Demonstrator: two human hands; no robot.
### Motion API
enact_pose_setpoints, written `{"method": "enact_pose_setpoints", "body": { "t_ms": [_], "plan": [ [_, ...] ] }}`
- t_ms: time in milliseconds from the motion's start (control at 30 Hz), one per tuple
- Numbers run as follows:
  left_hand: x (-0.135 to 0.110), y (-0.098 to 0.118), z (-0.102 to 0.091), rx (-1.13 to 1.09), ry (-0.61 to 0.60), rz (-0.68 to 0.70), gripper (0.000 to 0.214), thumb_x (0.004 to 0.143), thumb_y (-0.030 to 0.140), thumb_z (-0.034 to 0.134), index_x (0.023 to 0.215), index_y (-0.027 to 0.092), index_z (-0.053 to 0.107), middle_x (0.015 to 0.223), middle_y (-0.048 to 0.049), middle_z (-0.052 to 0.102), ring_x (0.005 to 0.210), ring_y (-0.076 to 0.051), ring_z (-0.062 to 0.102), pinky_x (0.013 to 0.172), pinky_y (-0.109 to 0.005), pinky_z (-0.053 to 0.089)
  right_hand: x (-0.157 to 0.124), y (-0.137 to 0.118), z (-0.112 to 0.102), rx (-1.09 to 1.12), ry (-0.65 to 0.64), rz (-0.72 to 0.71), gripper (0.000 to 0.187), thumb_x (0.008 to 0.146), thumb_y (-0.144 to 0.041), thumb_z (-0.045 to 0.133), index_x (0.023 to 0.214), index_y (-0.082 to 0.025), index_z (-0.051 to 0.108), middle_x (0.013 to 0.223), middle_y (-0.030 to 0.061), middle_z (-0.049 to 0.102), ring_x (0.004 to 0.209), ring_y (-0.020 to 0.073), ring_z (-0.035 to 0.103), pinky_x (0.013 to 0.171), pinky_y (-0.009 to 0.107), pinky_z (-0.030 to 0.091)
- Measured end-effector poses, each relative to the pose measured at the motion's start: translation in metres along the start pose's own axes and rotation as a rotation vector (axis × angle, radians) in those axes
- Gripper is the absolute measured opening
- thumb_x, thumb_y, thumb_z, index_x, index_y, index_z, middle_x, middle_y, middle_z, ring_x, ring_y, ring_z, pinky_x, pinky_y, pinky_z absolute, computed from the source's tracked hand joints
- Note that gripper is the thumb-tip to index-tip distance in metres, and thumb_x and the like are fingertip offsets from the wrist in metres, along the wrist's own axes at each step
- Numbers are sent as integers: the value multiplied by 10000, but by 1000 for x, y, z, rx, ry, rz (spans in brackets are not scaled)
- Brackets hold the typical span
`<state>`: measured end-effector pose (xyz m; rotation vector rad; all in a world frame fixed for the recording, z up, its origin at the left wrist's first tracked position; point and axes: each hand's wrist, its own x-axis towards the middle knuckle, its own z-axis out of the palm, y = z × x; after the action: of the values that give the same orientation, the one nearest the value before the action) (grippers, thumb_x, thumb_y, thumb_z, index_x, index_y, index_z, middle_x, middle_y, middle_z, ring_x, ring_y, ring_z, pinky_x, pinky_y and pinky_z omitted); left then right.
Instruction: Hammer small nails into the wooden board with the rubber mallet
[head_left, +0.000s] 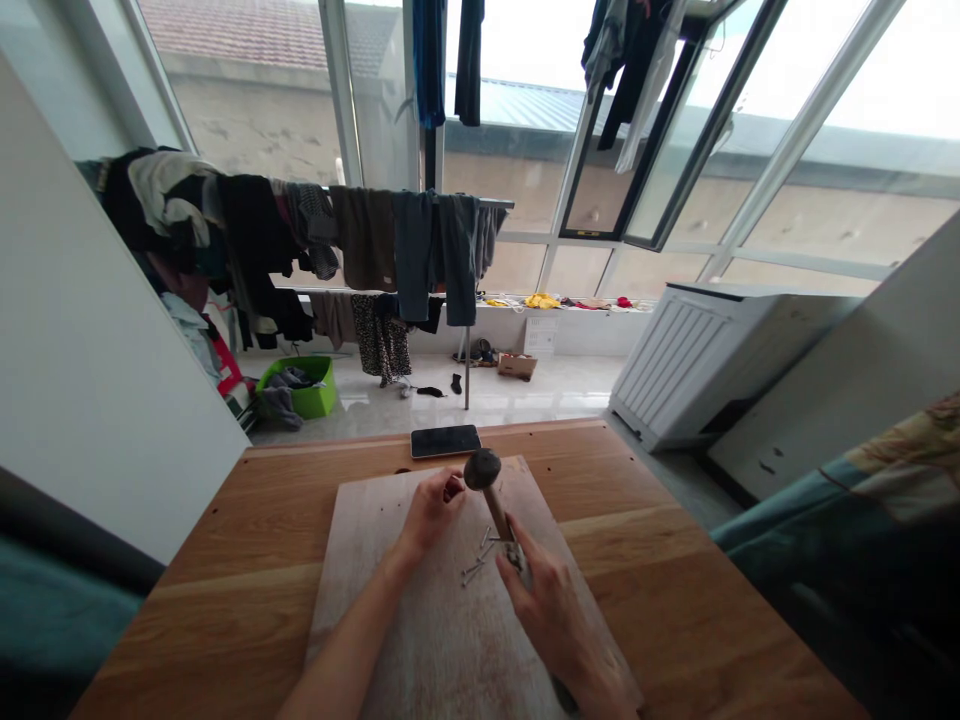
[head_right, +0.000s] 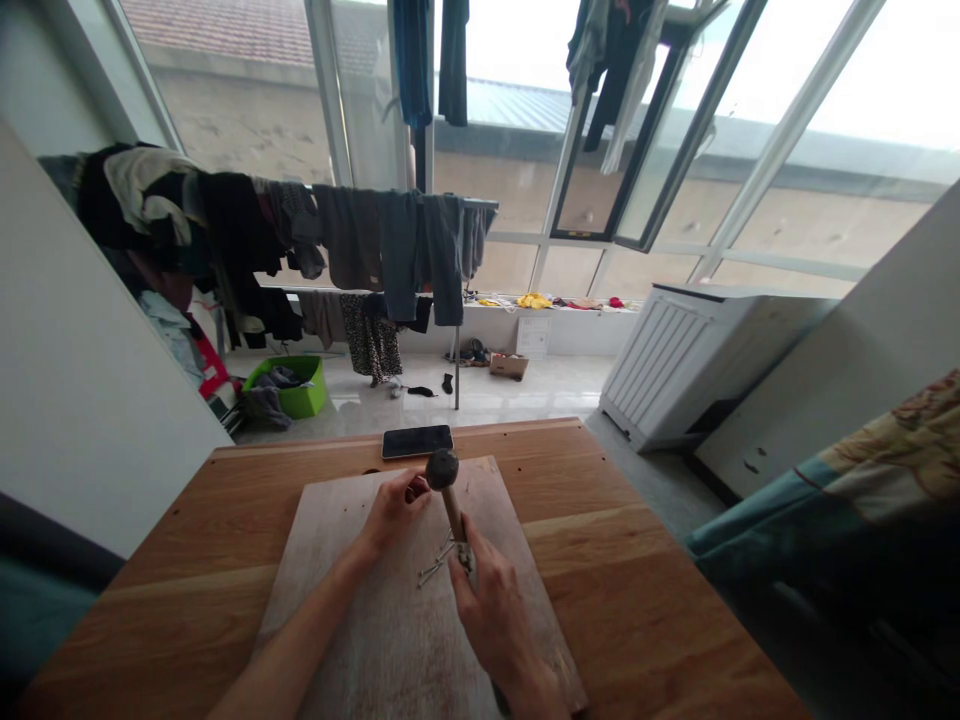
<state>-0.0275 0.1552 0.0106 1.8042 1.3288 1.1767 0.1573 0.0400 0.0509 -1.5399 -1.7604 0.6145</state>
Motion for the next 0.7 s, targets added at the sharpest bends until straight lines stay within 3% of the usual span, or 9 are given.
{"method": "enact_pose_setpoints", "body": {
  "t_ms": [167,367,467,600,700],
  "plan": [
    [-3,2,-3,-62,-13,52,291,745,53,585,988,171,692,737,14,681,641,-136,606,618,-230,454,1,9,14,-11,-44,-50,493,969,-297,487,1442,-168,540,1334,141,671,1245,281,625,1051,429,498],
    [-1,-1,-3,-58,-33,57,323,735,37,568,1007,174,675,741,27,655,651,-122,588,624,-215,440,1,13,18,-20,-3,-55,485,962,-290,502,1434,-194,553,1339,127,670,1235,281,632,1047,424,501],
    [0,0,-3,9,-25,70,308,727,44,566,990,174,657,747,26,634,645,-120,574,620,-215,443,-1,13,12,-27,-10,-36,487,953,-295,517,1425,-188,568,1342,126,670,1243,286,630,1050,416,502],
    [-11,11,-6,118,46,56,111,777,152,608,885,173,594,804,-7,592,710,-154,569,659,-257,464,-11,17,-2,-15,30,16,502,947,-320,534,1429,-183,567,1365,119,657,1275,275,611,1061,385,500],
    [-25,31,-4,284,-83,90,33,824,169,580,849,189,575,853,-30,613,789,-180,592,743,-290,486,-20,26,-11,-16,27,72,507,950,-344,532,1428,-179,568,1385,118,640,1294,270,596,1080,380,483]
  ]
}}
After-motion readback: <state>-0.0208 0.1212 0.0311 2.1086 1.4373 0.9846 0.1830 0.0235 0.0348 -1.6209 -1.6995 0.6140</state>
